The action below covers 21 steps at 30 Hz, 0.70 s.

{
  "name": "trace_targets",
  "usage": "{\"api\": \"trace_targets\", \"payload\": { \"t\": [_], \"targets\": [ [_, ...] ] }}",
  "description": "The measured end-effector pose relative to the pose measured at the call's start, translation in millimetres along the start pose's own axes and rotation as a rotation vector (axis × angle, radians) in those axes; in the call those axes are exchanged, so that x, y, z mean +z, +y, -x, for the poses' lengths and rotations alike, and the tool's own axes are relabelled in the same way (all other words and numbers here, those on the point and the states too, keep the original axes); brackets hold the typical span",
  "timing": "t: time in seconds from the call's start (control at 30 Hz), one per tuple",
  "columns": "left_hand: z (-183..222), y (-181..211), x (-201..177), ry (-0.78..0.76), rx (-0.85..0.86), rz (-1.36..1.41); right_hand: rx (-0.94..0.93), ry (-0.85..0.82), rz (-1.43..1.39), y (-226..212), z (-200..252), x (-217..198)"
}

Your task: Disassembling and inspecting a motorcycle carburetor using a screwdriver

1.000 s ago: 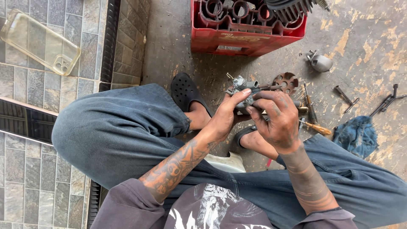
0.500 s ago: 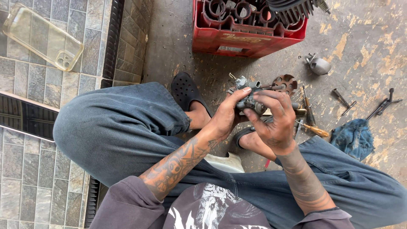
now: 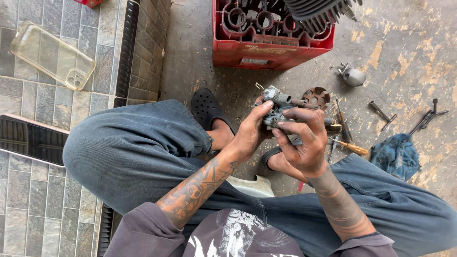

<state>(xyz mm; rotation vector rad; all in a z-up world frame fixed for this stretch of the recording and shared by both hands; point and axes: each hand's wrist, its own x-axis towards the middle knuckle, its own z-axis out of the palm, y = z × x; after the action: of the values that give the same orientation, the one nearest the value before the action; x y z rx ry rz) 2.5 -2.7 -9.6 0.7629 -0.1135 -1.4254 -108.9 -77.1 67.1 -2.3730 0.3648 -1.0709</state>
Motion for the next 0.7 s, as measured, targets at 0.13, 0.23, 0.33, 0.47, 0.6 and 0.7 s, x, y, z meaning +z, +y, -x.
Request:
{"api": "trace_targets", "payload": {
  "t": [0.13,0.23,0.33,0.47,0.6,0.7],
  "targets": [
    [0.0,0.9,-1.2,-0.037,0.031,-0.031,-0.016,0.031,0.028,-0.6,-0.6,0.6],
    [1.0,1.2,-0.1,-0.039,0.047,0.015,-0.047,-0.008,0.009,-2.4,-3.4,0.4],
    [-0.9,-1.7,-5.0,-0.074,0.047,-0.020,-0.037,0.020,0.043,-4.1,-3.3,1.1],
    [-12.0,-10.3,-10.7,0.009,0.064,0.086,-0.004,0.032,0.050,-8.2,-9.6,0.9],
    [4.4,11.5,2.5,0.131,-0.034,0.163,0.134,0.069,-0.238,-6.5,-7.5,-13.0],
    [12.6,50.6,19.3,0.141,0.011,0.228,0.132,0.314,-0.343,8.4,-19.4,-35.9]
  ]
}}
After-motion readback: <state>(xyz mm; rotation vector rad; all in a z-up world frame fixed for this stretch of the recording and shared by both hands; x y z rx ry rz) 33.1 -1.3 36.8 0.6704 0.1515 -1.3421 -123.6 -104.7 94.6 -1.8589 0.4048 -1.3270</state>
